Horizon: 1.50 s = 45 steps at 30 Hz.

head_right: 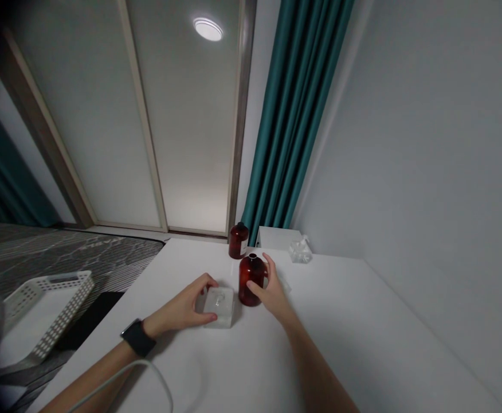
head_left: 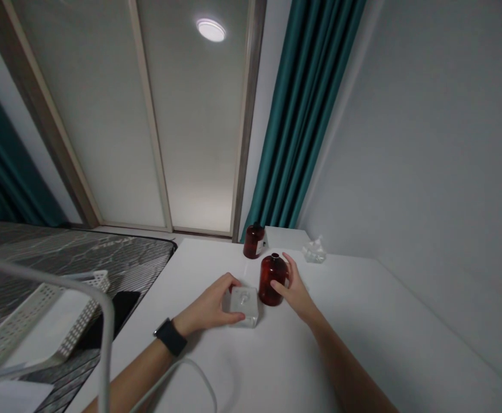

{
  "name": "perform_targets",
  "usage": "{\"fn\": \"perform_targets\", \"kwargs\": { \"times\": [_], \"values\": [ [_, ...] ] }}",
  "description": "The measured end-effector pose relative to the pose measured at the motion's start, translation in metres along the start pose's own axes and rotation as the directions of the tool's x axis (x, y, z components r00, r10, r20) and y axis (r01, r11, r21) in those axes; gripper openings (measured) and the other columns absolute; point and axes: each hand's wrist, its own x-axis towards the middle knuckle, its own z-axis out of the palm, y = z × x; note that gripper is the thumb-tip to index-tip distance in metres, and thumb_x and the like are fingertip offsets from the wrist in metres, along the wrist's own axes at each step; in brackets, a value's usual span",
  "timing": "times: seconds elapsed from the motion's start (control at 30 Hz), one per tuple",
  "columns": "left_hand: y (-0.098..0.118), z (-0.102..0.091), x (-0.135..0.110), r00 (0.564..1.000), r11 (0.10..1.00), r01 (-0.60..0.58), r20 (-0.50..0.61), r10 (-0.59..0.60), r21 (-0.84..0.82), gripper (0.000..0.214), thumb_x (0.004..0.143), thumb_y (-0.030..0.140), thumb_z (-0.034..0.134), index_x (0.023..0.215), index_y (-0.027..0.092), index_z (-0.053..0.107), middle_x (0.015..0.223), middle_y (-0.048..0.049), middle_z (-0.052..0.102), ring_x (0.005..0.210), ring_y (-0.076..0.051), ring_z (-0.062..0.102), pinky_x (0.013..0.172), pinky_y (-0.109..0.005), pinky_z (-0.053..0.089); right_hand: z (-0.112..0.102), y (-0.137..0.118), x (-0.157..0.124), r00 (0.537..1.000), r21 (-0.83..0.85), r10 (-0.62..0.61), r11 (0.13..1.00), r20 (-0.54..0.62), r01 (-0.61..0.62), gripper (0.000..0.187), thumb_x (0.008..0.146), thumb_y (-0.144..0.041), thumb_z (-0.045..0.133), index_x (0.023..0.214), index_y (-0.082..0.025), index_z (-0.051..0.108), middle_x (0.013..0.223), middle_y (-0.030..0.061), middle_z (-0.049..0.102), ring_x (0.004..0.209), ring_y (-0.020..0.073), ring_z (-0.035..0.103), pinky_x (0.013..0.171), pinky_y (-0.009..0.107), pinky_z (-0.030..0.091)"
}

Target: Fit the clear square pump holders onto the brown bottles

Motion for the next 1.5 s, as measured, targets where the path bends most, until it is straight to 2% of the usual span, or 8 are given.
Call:
{"fn": "perform_targets", "kwargs": {
  "times": [0.3, 0.43, 0.6, 0.73, 0.83, 1.07, 1.33, 1.5],
  "values": [
    [0.002, 0.000, 0.000, 1.000, 1.000, 0.006, -0.007, -0.006, -0.004, 0.042, 0.069, 0.030, 0.077, 0.102, 0.018, 0.054, 0.100, -0.0038, 0.059, 0.090, -0.022, 0.056, 0.080, -0.033, 0.045, -0.006, -0.010, 0.023, 0.978, -0.022, -0.007, 1.000, 0.208, 0.012, 0.066, 0.084, -0.040, 0.065, 0.143, -0.028, 0.037, 0.147, 0.0087, 0.050, 0.135, 0.0268, 0.048, 0.114, 0.053, 0.035],
    [0.002, 0.001, 0.001, 1.000, 1.000, 0.015, -0.008, -0.015, -0.001, 0.043, 0.068, 0.028, 0.078, 0.102, 0.018, 0.055, 0.099, -0.0039, 0.058, 0.089, -0.022, 0.055, 0.079, -0.033, 0.045, -0.001, -0.008, 0.023, 0.996, -0.116, -0.040, 0.992, 0.079, 0.049, 0.072, 0.080, -0.039, 0.067, 0.144, -0.026, 0.037, 0.153, 0.0098, 0.041, 0.140, 0.0268, 0.041, 0.118, 0.052, 0.029],
    [0.000, -0.001, 0.001, 1.000, 1.000, -0.002, -0.003, 0.002, -0.026, 0.045, 0.068, 0.034, 0.079, 0.103, 0.018, 0.056, 0.101, -0.0050, 0.059, 0.091, -0.023, 0.054, 0.081, -0.034, 0.044, 0.008, -0.019, 0.025, 0.994, -0.284, -0.109, 0.953, -0.012, 0.101, 0.064, 0.073, -0.029, 0.074, 0.133, -0.026, 0.051, 0.139, 0.0086, 0.054, 0.132, 0.0273, 0.048, 0.117, 0.050, 0.031],
    [-0.009, -0.005, 0.002, 0.997, 0.981, -0.045, -0.067, 0.033, -0.190, 0.034, 0.095, 0.049, 0.047, 0.106, 0.018, 0.057, 0.100, -0.0060, 0.060, 0.092, -0.022, 0.055, 0.084, -0.035, 0.043, 0.016, -0.041, 0.029, 0.989, -0.356, -0.146, 0.926, -0.038, 0.123, 0.065, 0.070, -0.029, 0.076, 0.131, -0.025, 0.053, 0.132, 0.0093, 0.056, 0.126, 0.0294, 0.051, 0.113, 0.053, 0.036],
    [-0.019, -0.005, 0.004, 0.974, 0.953, 0.014, -0.210, -0.081, -0.302, 0.042, 0.101, 0.053, 0.034, 0.110, 0.019, 0.057, 0.095, -0.0052, 0.062, 0.093, -0.021, 0.056, 0.086, -0.035, 0.043, 0.027, -0.057, 0.033, 0.968, -0.406, -0.252, 0.883, 0.014, 0.236, 0.068, 0.071, -0.029, 0.076, 0.133, -0.026, 0.051, 0.132, 0.0100, 0.056, 0.127, 0.0315, 0.048, 0.112, 0.055, 0.036],
    [-0.031, -0.001, 0.014, 0.920, 0.754, 0.078, -0.244, -0.306, -0.652, 0.068, 0.093, 0.065, 0.045, 0.139, 0.016, 0.041, 0.106, -0.0123, 0.071, 0.092, -0.023, 0.064, 0.071, -0.031, 0.043, 0.059, -0.075, 0.033, 0.869, -0.433, -0.457, 0.756, 0.187, 0.491, 0.071, 0.075, -0.025, 0.077, 0.139, -0.027, 0.047, 0.137, 0.0096, 0.056, 0.131, 0.0329, 0.042, 0.113, 0.055, 0.035],
    [-0.028, -0.002, 0.012, 0.947, 0.750, -0.033, -0.260, -0.187, -0.661, 0.084, 0.086, 0.062, 0.063, 0.152, 0.025, 0.027, 0.146, -0.0153, 0.046, 0.118, -0.027, 0.055, 0.078, -0.031, 0.048, 0.062, -0.077, 0.023, 0.832, -0.456, -0.501, 0.699, 0.238, 0.551, 0.076, 0.081, -0.024, 0.075, 0.147, -0.035, 0.039, 0.146, 0.0060, 0.052, 0.136, 0.0323, 0.042, 0.113, 0.058, 0.034],
    [-0.026, -0.001, 0.013, 0.939, 0.622, -0.014, -0.225, -0.262, -0.783, 0.085, 0.082, 0.072, 0.061, 0.145, 0.020, 0.037, 0.127, -0.0146, 0.059, 0.094, -0.021, 0.062, 0.070, -0.029, 0.048, 0.059, -0.075, 0.017, 0.797, -0.441, -0.536, 0.667, 0.277, 0.601, 0.082, 0.082, -0.024, 0.076, 0.151, -0.038, 0.032, 0.149, 0.0048, 0.051, 0.135, 0.0307, 0.044, 0.112, 0.055, 0.038]
  ]
}}
